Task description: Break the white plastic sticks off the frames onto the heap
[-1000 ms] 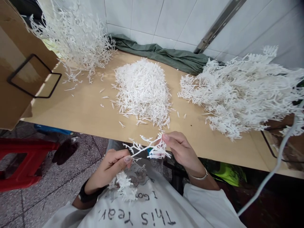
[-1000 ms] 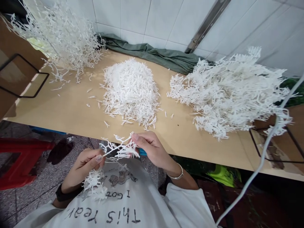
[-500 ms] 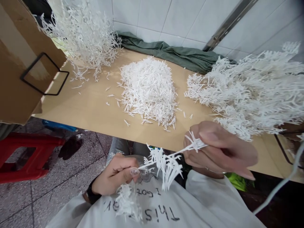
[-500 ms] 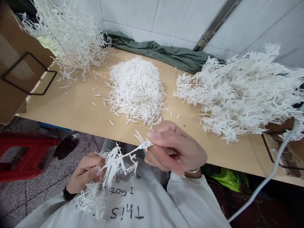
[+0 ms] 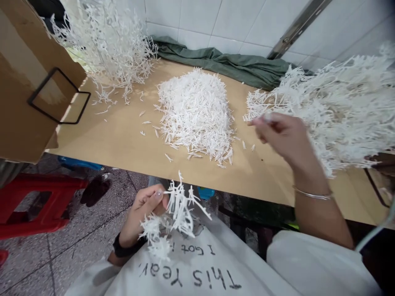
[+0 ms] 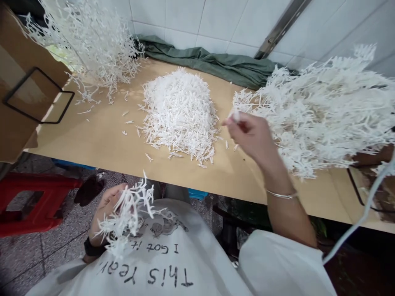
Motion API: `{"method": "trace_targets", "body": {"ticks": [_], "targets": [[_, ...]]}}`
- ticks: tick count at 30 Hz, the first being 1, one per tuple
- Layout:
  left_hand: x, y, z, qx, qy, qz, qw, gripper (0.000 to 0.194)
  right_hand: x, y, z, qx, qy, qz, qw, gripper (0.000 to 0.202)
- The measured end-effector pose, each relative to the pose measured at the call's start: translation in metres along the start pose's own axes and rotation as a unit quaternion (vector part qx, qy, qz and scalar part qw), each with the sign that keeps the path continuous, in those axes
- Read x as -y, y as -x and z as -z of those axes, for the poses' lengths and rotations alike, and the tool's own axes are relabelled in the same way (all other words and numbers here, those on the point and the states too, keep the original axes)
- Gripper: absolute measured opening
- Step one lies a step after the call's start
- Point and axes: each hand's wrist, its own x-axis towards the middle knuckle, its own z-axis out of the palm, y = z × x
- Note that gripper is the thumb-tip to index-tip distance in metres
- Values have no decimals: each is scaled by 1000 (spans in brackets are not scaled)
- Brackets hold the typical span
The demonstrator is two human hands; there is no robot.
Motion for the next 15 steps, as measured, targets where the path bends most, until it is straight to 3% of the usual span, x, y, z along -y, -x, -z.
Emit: {"method": "trace_targets", "body": {"ticks": [2, 5, 8, 10, 14, 15], "targets": [[-2, -8, -8, 11, 26, -11, 1000, 42, -8, -5, -22, 3, 60, 23, 998, 31], [-3, -16, -14, -3, 33, -22, 999, 40, -12, -9, -44, 1, 37, 25, 999, 18], [-2, -19, -14, -18, 39, -21, 999, 39, -13, -12, -52, -93, 37, 49, 994, 21], [-1, -20, -14, -20, 42, -26, 999, 38, -17, -14, -55, -118, 108, 61, 985, 24], [0, -24, -15, -11, 43, -32, 998, 36, -28, -16, -59, 9, 264, 38, 964, 8], [1, -25, -15, -10, 43, -31, 999, 36, -29, -14, -59, 20, 271, 38, 961, 14]]}}
